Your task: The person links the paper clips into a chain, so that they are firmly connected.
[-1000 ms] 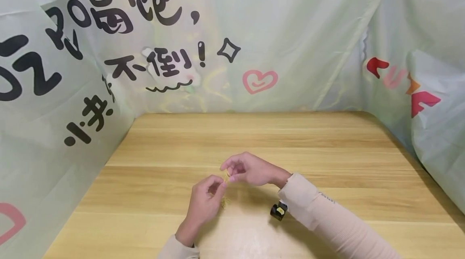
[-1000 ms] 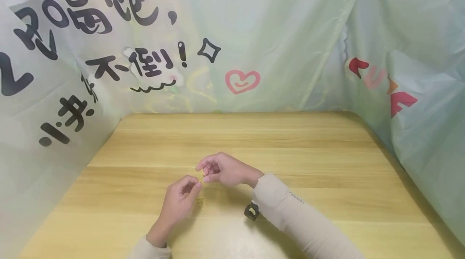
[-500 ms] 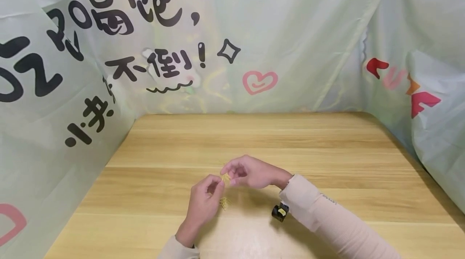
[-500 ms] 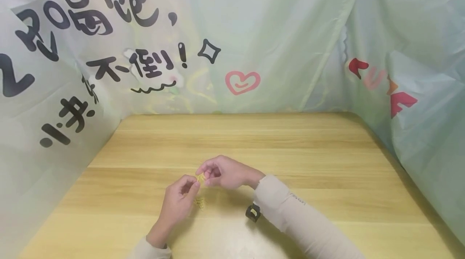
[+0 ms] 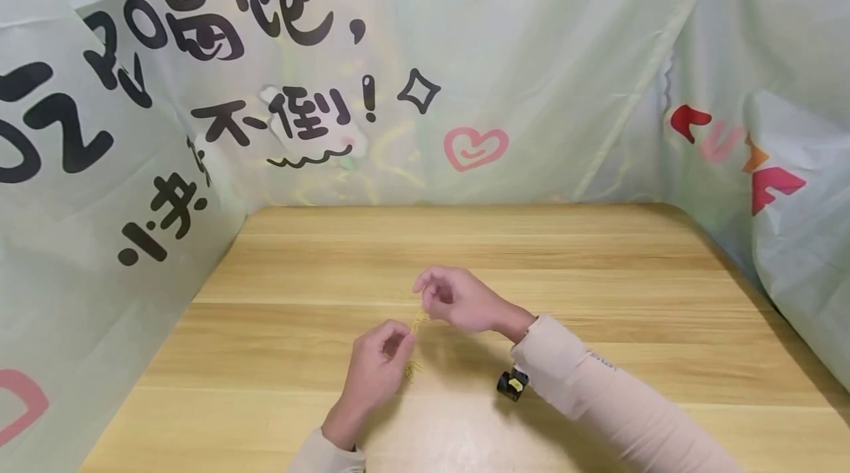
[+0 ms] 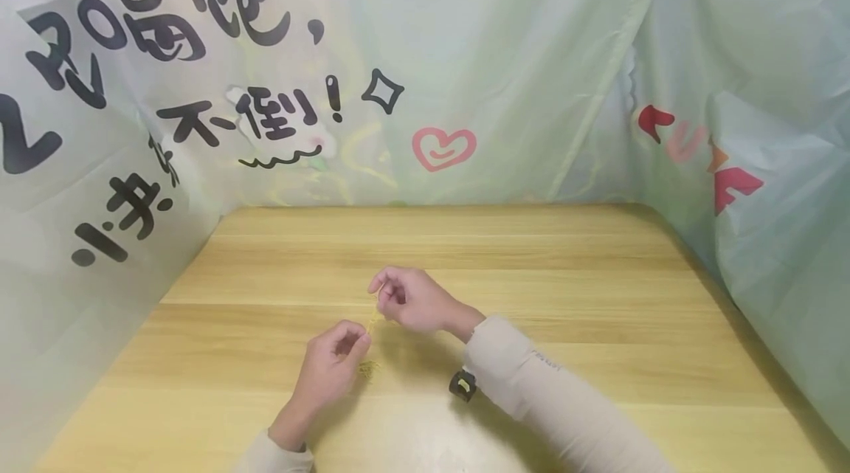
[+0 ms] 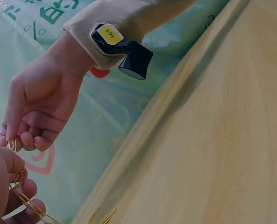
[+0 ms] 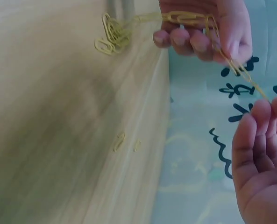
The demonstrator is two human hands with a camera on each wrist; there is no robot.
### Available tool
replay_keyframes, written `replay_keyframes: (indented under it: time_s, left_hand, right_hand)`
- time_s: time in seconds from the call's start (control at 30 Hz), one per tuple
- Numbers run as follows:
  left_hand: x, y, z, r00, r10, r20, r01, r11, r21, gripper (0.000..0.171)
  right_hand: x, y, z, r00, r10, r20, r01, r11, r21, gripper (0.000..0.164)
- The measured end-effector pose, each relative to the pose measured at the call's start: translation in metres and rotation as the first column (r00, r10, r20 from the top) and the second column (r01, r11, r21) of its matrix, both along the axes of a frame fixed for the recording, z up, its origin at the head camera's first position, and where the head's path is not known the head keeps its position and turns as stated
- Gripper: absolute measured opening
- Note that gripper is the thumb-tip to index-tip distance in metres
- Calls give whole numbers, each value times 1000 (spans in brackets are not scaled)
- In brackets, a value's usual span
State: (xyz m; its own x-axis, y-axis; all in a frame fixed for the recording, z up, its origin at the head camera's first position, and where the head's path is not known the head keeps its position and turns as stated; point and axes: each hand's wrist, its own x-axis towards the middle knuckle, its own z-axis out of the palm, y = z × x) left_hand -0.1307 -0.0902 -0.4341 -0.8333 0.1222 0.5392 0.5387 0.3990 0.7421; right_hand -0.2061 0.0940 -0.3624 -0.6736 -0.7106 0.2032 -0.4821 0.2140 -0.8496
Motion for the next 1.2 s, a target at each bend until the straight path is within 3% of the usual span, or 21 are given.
replay_keyframes:
  time_s: [0.1, 0.27, 0.53, 0.87, 1.03, 1.2]
  left_hand:
    - [0, -1, 0, 999, 15, 29, -14, 1000, -28, 2]
    - [2, -1, 2, 992, 77, 103, -76, 997, -19, 16]
    - [5, -1, -5, 999, 29, 19, -29, 1000, -6, 6]
    - [2, 0, 2, 996, 87, -4, -86, 995, 55, 7]
    - [2, 1, 5, 995, 96, -12, -95, 992, 87, 7]
    - [2, 2, 5, 996, 94, -6, -93, 991, 96, 8]
  right_hand:
    - [3, -4, -1, 1000, -25, -13, 24, 1000, -14, 20]
    - [5, -8, -1, 1000, 7, -29, -6, 1000, 17, 21]
    - [11, -14, -5, 997, 69, -17, -69, 997, 32, 20]
    - [-7, -10, -15, 993, -85, -81, 92, 992, 84, 10]
    - [-13, -12, -26, 981, -164, -102, 183, 957, 223, 9]
    - [-18, -14, -35, 982, -172, -79, 189, 890, 414, 12]
